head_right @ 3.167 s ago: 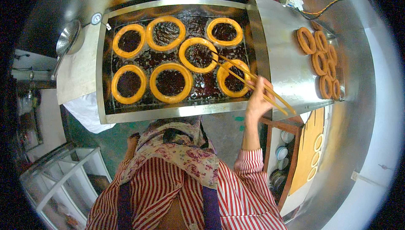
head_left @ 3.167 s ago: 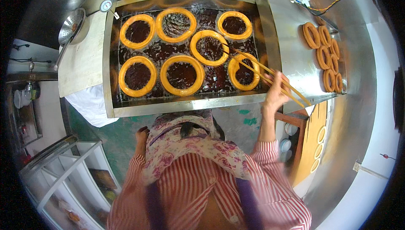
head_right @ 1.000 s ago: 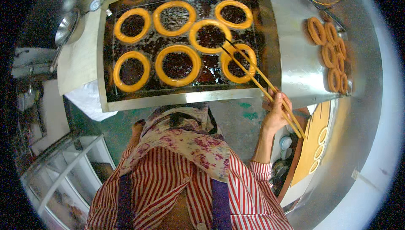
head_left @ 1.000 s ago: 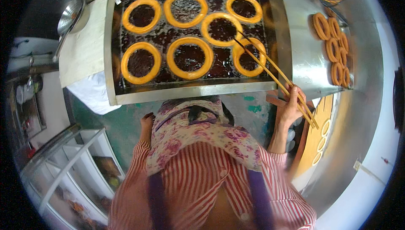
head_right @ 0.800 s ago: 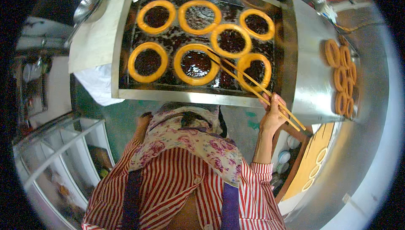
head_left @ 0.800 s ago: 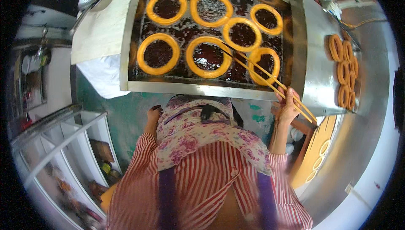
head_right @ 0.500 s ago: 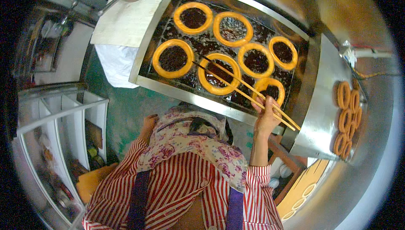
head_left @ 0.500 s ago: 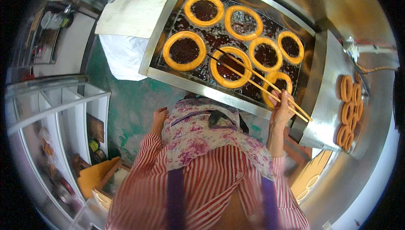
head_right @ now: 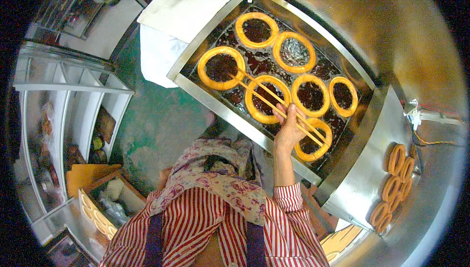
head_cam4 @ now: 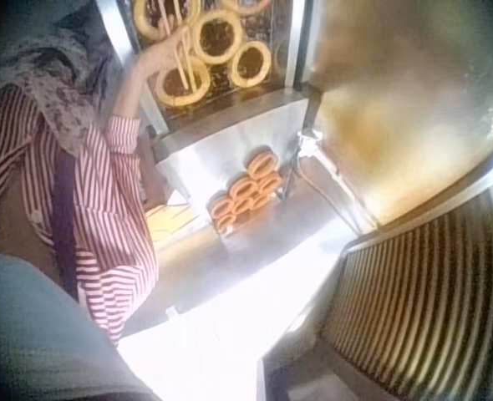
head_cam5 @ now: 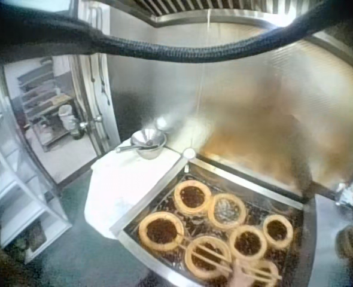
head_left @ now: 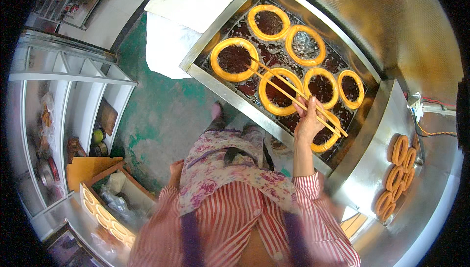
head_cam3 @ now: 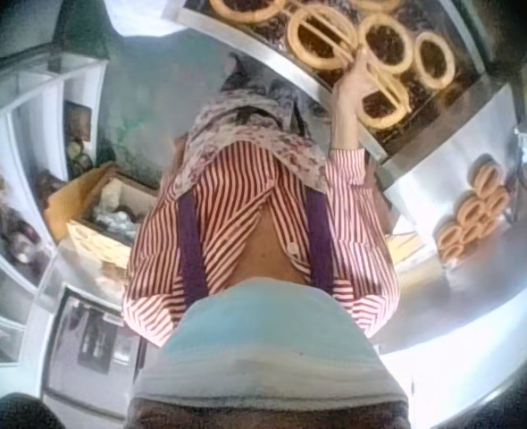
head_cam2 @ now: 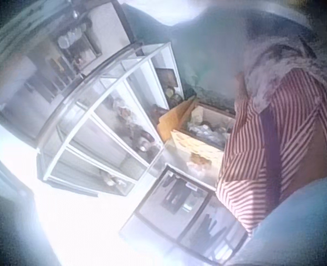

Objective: The person uses long wooden chopsticks to flip and arrange ring-shaped doughnuts frying in a deep fryer. They periodically remove cooked doughnuts and place them on a metal tray, then stack them neatly. The person also handles a yellow board with uncooked dough rings.

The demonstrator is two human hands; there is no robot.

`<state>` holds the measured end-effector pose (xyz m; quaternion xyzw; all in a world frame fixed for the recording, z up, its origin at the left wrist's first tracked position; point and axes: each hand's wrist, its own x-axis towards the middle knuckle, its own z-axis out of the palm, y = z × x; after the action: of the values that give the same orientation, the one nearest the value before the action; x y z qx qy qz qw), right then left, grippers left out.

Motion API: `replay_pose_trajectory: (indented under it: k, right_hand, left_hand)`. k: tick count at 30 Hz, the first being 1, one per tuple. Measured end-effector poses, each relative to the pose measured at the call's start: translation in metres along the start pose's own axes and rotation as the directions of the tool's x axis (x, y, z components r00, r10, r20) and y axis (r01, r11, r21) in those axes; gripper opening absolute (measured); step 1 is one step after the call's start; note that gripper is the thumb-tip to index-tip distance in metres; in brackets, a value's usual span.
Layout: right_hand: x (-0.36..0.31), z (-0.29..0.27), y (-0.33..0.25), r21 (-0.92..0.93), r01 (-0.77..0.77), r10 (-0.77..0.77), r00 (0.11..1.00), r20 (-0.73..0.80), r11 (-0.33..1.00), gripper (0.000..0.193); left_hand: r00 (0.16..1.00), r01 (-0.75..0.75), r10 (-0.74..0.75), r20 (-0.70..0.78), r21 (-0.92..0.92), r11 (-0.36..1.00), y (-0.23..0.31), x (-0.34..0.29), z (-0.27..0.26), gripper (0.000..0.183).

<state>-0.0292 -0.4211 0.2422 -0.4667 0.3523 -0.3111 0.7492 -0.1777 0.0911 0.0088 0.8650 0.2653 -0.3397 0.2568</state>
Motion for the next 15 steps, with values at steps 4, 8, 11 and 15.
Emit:
replay_pose_trajectory:
  k: [4, 8, 11, 15]
  right_hand:
    - [-0.027, 0.000, -0.019, -0.077, 0.219, -0.219, 0.976, 0.018, 0.973, 0.021]
    - [-0.069, -0.033, -0.024, -0.363, 0.396, -0.376, 0.918, 0.127, 0.844, 0.012]
    - [-0.110, -0.029, -0.030, -0.614, 0.410, -0.249, 0.909, 0.333, 0.675, 0.010]
    - [-0.153, -0.020, -0.022, -0.548, 0.388, -0.388, 0.914, 0.122, 0.741, 0.013]
  left_hand:
    - [0.994, 0.109, -0.108, -0.019, 0.061, 0.992, -0.014, 0.016, -0.004, 0.031]
    - [0.997, -0.071, 0.080, 0.024, -0.266, 0.961, 0.024, 0.061, -0.029, 0.031]
    - [0.969, -0.009, 0.178, 0.172, -0.696, 0.718, 0.047, 0.097, -0.057, 0.032]
    - [0.969, 0.016, 0.162, 0.189, -0.695, 0.719, 0.094, 0.108, -0.086, 0.033]
